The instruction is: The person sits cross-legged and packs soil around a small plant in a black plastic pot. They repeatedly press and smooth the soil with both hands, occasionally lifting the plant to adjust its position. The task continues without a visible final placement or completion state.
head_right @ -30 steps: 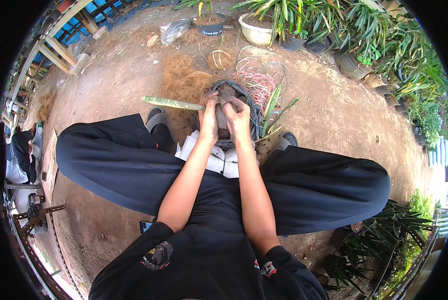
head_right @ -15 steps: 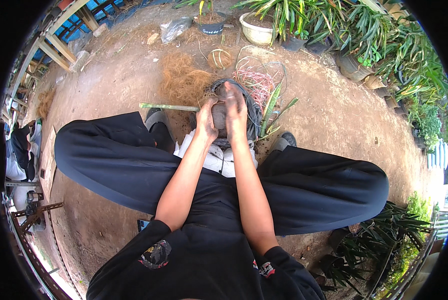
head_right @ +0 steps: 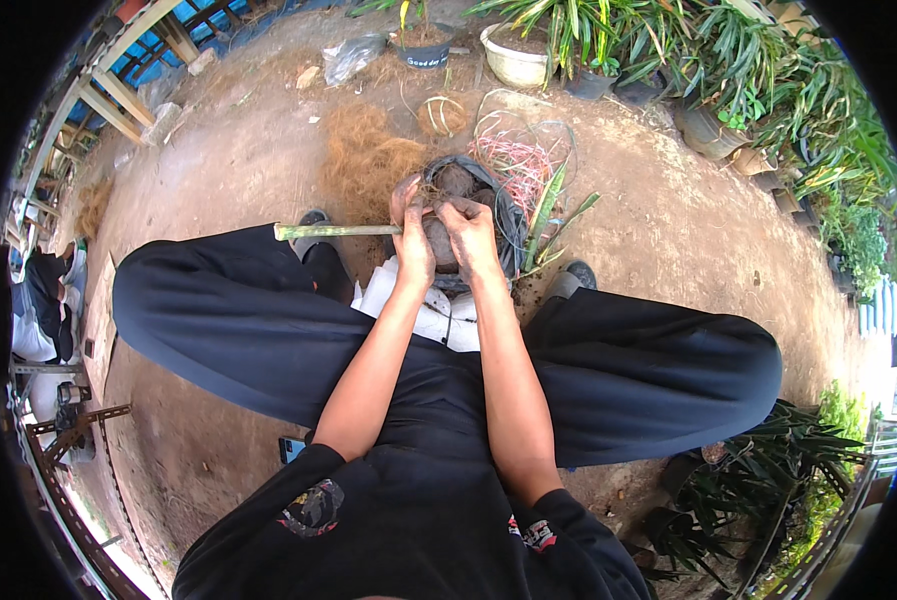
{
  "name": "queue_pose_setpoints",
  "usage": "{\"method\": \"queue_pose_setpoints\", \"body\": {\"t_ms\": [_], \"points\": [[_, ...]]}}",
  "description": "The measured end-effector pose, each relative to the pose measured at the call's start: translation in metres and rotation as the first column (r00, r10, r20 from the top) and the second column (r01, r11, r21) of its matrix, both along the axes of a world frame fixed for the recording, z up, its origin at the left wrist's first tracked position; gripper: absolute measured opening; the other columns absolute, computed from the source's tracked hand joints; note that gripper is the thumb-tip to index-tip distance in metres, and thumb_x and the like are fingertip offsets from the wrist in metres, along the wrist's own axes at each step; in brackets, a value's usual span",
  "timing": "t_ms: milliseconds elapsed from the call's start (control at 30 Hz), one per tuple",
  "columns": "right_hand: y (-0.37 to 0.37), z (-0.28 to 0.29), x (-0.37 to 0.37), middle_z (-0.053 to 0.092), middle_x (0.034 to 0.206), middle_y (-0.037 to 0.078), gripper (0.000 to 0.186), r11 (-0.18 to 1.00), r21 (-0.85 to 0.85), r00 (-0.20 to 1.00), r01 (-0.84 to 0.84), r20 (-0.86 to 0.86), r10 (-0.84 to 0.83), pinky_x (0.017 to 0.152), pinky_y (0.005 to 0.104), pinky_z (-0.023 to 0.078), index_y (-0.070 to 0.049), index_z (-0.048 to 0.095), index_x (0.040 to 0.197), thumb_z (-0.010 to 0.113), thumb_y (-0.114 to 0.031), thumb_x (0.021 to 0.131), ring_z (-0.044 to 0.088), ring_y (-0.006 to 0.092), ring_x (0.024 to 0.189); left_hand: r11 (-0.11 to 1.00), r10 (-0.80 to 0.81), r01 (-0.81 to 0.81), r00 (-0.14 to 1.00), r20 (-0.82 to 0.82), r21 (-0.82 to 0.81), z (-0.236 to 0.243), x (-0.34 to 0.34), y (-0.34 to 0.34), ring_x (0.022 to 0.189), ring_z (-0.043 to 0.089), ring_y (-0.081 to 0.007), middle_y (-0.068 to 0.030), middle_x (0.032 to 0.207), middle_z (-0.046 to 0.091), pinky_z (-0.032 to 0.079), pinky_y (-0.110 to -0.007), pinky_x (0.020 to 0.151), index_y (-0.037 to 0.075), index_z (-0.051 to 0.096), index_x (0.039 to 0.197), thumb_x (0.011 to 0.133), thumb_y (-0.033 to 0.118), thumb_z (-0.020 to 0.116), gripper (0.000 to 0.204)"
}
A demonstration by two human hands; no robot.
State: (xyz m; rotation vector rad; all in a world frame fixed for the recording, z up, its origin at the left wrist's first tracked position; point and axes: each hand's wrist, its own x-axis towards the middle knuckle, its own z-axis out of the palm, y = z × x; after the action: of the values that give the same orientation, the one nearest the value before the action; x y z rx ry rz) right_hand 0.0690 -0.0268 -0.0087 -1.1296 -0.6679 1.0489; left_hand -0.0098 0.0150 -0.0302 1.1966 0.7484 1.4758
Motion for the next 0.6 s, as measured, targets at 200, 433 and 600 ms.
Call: {"method": "queue_pose_setpoints", "body": {"t_ms": [200,433,600], "points": [[0.002,0.014,-0.009,0.070,0.090,0.012,0.021,0.935,0.253,0.890,0.249,0.322,-0.324,0.080,0.0310,0.048,0.002,0.069,0.083,0.056,-0.015,0.085,0.065,0.0202,0.088,0.632,-0.226,0.571,0.782,0.581,-0.524,0.017,-0.002,0.005,0.096,0.058,-0.0168,-0.0043,0.101,0.060,0.050,-0.034,0.082,0.010,0.058,0.102,0.093,0.030,0.049,0.024],[0.006,0.019,-0.010,0.059,0.115,0.010,0.033,0.903,0.389,0.897,0.181,0.311,-0.314,0.099,0.0364,0.036,-0.001,0.058,0.110,0.051,-0.030,0.095,0.052,0.0195,0.109,0.686,-0.212,0.506,0.827,0.521,-0.523,0.026,-0.004,0.008,0.091,0.062,-0.0212,-0.0086,0.094,0.064,0.050,-0.034,0.082,0.005,0.061,0.097,0.090,0.027,0.051,0.024],[0.002,-0.008,0.024,0.063,0.111,0.008,0.028,0.962,-0.052,0.958,0.269,0.112,-0.262,0.086,0.0298,0.042,-0.005,0.060,0.110,0.053,-0.026,0.092,0.057,0.0162,0.100,0.775,-0.039,0.248,0.937,0.348,-0.581,0.024,-0.015,0.027,0.086,0.064,-0.0208,-0.0091,0.087,0.067,0.050,-0.036,0.080,0.003,0.063,0.092,0.086,0.023,0.052,0.023]]}}
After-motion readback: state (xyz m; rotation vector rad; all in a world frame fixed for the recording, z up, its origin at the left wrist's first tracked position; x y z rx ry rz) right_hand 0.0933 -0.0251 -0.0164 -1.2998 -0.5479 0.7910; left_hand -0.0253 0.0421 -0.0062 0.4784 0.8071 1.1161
